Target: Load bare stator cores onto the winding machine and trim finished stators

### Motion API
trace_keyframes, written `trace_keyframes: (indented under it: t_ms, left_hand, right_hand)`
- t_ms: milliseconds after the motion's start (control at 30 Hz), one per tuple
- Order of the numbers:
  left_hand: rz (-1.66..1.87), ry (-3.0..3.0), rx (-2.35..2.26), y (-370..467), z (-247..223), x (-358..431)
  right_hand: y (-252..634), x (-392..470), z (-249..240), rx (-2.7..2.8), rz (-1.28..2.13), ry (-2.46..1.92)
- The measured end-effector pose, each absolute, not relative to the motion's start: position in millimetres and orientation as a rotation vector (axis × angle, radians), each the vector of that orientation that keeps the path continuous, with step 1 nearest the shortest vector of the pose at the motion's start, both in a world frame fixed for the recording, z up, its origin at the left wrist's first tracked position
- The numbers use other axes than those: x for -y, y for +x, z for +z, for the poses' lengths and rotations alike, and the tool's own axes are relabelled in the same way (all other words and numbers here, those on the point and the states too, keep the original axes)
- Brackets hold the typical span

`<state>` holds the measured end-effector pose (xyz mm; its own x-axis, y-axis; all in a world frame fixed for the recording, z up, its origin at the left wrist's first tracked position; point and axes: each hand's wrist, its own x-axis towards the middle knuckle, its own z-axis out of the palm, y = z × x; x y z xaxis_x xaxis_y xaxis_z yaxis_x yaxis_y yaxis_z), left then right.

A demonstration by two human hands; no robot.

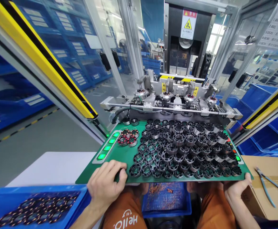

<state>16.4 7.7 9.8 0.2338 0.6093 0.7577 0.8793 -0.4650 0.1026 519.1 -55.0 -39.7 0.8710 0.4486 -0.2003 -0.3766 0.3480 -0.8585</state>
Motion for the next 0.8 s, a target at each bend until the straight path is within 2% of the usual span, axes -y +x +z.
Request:
trace_keyframes:
  t_ms: [800]
  left_hand:
    - [-1.089,-2.163,1.358,16.5,10.9,-7.5]
  right_hand:
    - [519.3,53.2,-36.9,0.091,0.506,-1.088]
